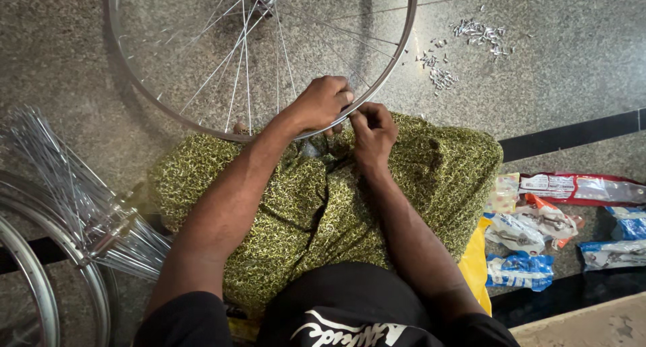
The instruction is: The person threads metal spokes through a hub and into a rim, then screws small nipples onto the ends of the spokes by hand while rotating the wheel.
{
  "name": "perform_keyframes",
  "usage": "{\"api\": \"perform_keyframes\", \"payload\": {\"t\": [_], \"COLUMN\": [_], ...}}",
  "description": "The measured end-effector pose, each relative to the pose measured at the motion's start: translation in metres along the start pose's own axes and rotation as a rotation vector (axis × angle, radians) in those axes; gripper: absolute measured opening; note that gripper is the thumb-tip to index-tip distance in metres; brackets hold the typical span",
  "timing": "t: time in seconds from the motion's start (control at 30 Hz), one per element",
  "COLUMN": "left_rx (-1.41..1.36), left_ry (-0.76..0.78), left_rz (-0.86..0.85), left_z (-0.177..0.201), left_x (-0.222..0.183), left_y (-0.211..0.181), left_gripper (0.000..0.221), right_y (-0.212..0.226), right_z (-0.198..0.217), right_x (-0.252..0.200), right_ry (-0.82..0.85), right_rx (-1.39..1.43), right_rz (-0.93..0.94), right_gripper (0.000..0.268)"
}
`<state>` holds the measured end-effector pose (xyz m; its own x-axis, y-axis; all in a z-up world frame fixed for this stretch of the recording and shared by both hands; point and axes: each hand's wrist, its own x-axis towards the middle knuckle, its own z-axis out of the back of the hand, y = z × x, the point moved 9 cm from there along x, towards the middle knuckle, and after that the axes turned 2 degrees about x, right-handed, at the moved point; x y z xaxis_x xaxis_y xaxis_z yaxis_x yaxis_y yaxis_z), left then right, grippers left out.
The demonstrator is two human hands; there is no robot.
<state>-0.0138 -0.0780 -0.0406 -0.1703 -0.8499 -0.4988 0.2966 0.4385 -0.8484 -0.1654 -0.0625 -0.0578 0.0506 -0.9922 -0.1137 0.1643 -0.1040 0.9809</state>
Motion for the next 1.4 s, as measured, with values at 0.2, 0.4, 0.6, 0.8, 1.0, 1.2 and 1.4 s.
{"api": "perform_keyframes", "payload": {"t": [0.2, 0.4, 0.6, 0.8, 1.0, 1.2, 1.4], "left_rx": [-0.013, -0.037, 0.262, 0.097, 0.411, 0.565, 0.151], "left_ry": [0.001, 0.033, -0.052, 0.07, -0.006, -0.175, 0.039], "left_rz": [0.043, 0.058, 0.055, -0.144, 0.194, -0.012, 0.046], "left_z": [-0.003, -0.003, 0.002, -0.005, 0.004, 0.016, -0.003], "left_x": [-0.002, 0.0, 0.004, 0.005, 0.007, 0.004, 0.001], "left_y": [0.003, 0.007, 0.005, -0.004, 0.027, 0.011, 0.02], "left_gripper": [0.023, 0.024, 0.027, 0.03, 0.049, 0.04, 0.028], "right_y": [0.005, 0.011, 0.012, 0.015, 0.009, 0.011, 0.004], "right_z": [-0.001, 0.002, -0.002, 0.0, -0.004, -0.006, -0.003], "right_x": [-0.004, 0.004, 0.016, 0.013, 0.016, 0.014, 0.01], "right_ry": [0.046, 0.053, 0.212, 0.227, 0.274, 0.288, 0.275], "right_rx": [0.066, -0.023, 0.095, 0.107, 0.077, 0.102, 0.113], "right_rz": [-0.117, -0.157, -0.231, -0.16, -0.177, -0.17, -0.25], "right_gripper": [0.005, 0.01, 0.01, 0.011, 0.011, 0.012, 0.012]}}
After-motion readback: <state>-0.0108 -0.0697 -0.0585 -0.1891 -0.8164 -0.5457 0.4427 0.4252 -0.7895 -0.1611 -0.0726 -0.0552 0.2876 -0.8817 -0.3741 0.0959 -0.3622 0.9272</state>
